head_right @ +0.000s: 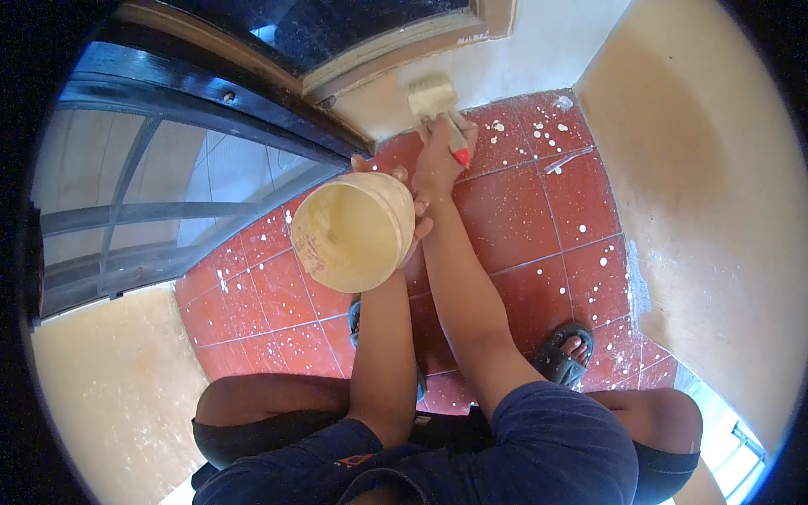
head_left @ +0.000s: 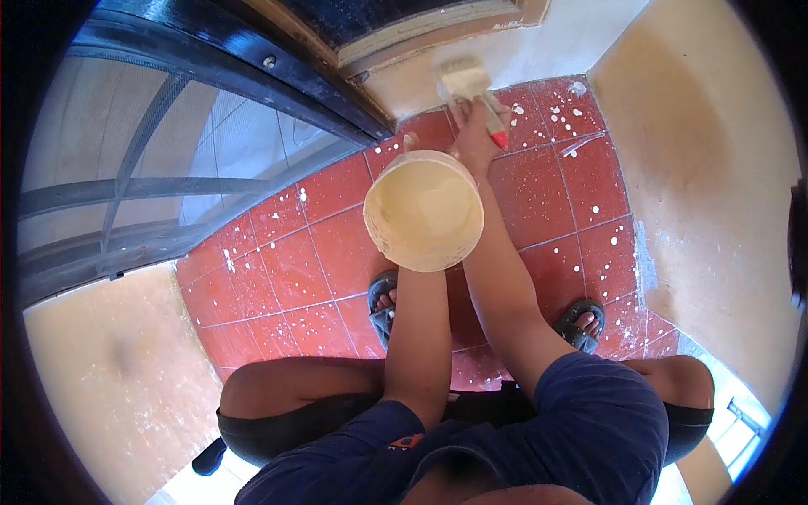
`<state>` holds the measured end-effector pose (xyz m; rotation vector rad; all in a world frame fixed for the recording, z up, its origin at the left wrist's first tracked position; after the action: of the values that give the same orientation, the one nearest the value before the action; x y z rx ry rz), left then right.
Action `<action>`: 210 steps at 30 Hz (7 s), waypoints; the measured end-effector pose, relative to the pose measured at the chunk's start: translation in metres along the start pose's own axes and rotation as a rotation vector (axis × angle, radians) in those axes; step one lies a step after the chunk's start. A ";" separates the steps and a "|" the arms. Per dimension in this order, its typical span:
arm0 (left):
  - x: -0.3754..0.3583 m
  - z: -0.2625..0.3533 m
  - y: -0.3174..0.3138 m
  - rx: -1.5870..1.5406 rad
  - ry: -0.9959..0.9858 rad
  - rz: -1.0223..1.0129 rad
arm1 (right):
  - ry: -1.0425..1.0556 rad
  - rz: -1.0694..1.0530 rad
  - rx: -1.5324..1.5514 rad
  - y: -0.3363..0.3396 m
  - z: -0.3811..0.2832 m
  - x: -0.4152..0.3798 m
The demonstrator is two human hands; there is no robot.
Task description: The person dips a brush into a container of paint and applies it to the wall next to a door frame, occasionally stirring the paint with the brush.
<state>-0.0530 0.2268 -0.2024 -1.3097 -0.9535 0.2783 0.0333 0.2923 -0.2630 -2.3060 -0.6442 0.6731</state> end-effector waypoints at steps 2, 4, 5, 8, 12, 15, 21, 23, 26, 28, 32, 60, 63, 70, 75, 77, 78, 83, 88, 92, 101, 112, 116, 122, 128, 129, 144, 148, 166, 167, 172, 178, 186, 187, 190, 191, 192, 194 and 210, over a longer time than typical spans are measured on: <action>-0.001 0.002 0.006 -0.021 -0.009 0.047 | 0.034 -0.032 0.102 0.001 -0.014 -0.007; -0.006 0.008 0.019 0.154 -0.041 -0.020 | 0.025 -0.057 0.057 0.012 0.006 0.006; -0.004 0.005 0.016 0.151 -0.040 -0.023 | 0.014 -0.082 0.010 0.022 0.020 0.012; 0.002 -0.001 0.009 0.044 -0.077 0.041 | -0.047 -0.037 -0.157 0.056 0.054 0.020; -0.002 0.003 0.009 0.140 -0.040 -0.006 | -0.078 -0.028 -0.156 0.076 0.055 0.017; -0.003 0.001 0.012 0.127 -0.044 0.007 | -0.033 0.030 -0.217 0.076 0.056 0.023; -0.004 0.007 0.017 0.147 -0.050 -0.065 | 0.054 -0.044 -0.342 0.057 0.064 0.036; -0.005 0.008 0.017 0.147 -0.023 -0.094 | 0.053 -0.008 -0.275 0.042 0.068 0.040; -0.005 0.004 0.011 0.129 -0.015 -0.049 | 0.026 0.026 -0.170 0.028 0.036 0.024; -0.004 0.004 0.016 0.062 -0.016 -0.120 | 0.002 0.018 -0.128 0.035 0.026 0.017; -0.002 0.004 0.009 0.043 -0.014 -0.081 | 0.013 0.019 -0.206 0.057 0.056 0.032; 0.004 0.003 0.001 0.027 0.006 -0.082 | 0.216 -0.036 -0.370 0.061 0.044 0.050; 0.005 0.000 -0.005 0.042 -0.021 0.003 | 0.194 -0.047 -0.404 0.061 0.061 0.051; 0.003 -0.002 0.007 0.057 -0.006 -0.053 | 0.064 -0.038 -0.239 0.043 0.071 0.039; 0.001 0.002 0.020 0.069 0.016 -0.111 | -0.080 0.001 0.079 0.026 0.014 0.005; 0.000 0.005 0.023 0.074 0.012 -0.126 | -0.066 0.039 0.023 0.029 -0.006 0.002; 0.001 0.007 0.022 0.086 0.009 -0.127 | -0.063 0.035 0.026 0.032 -0.004 0.005; 0.003 -0.001 -0.002 0.098 -0.044 0.041 | 0.014 0.001 -0.209 0.062 0.039 0.025; 0.003 -0.001 0.001 0.090 -0.014 0.022 | 0.053 -0.034 -0.299 0.045 0.067 0.034; 0.002 0.002 0.002 0.097 0.001 0.017 | -0.006 -0.013 -0.025 0.002 0.027 0.018; 0.006 0.005 0.003 0.100 0.002 0.001 | 0.064 -0.074 -0.022 0.003 -0.012 -0.012; 0.004 -0.005 0.014 0.182 -0.022 -0.035 | 0.087 -0.051 -0.157 0.036 0.023 0.030; -0.004 -0.007 0.020 0.212 0.003 0.032 | 0.079 -0.054 0.048 -0.027 -0.042 0.011; 0.014 -0.014 0.008 0.088 0.118 -0.036 | 0.026 -0.077 0.118 -0.019 -0.067 -0.003; 0.014 -0.018 0.006 0.103 0.004 -0.074 | 0.096 -0.107 0.121 0.000 -0.038 0.012; 0.014 -0.018 0.007 0.103 -0.008 -0.083 | 0.105 -0.103 0.131 0.011 -0.026 0.017; 0.022 -0.024 0.001 0.167 0.012 -0.107 | -0.005 -0.113 0.137 0.038 -0.007 0.037; 0.021 -0.021 0.003 0.193 0.013 -0.091 | -0.036 0.001 0.063 0.059 -0.003 0.041; 0.021 -0.026 0.007 0.141 0.029 -0.075 | 0.039 0.075 0.115 0.056 -0.022 0.058; 0.021 -0.025 0.006 0.146 0.026 -0.074 | 0.004 0.072 0.085 0.063 -0.020 0.055; 0.019 -0.026 0.009 0.150 0.053 -0.071 | 0.012 -0.021 0.169 0.034 -0.048 0.036; 0.021 -0.027 0.007 0.123 0.037 -0.062 | 0.031 -0.078 0.156 0.026 -0.036 0.044; 0.013 -0.026 0.004 0.139 0.062 -0.063 | 0.062 0.070 -0.198 0.068 0.024 0.038; 0.013 -0.026 0.002 0.126 0.078 -0.051 | 0.061 0.072 -0.202 0.060 0.027 0.039; 0.016 -0.024 0.001 0.099 0.094 -0.104 | 0.062 0.019 -0.042 0.027 0.012 0.034; 0.014 -0.021 -0.001 0.104 0.084 -0.103 | 0.047 -0.010 0.050 0.013 -0.009 0.026; 0.013 -0.019 -0.002 0.122 0.062 -0.092 | 0.034 -0.040 0.142 0.000 -0.029 0.019; 0.012 -0.015 -0.003 0.138 0.030 -0.082 | 0.058 -0.067 0.182 -0.011 -0.056 0.002; 0.000 -0.003 -0.004 0.161 0.056 -0.085 | 0.032 -0.039 0.143 0.023 -0.012 0.008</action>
<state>-0.0523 0.2230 -0.1985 -1.1216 -0.9175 0.2464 0.0531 0.2762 -0.2731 -2.1629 -0.6044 0.6417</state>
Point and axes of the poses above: each hand's wrist, its own x-axis towards the middle knuckle, its own y-axis out of the back of the hand, z = x × y, the point moved 2 cm from there along x, towards the middle knuckle, and after that the axes turned 2 degrees about -z, right-handed, at the moved point
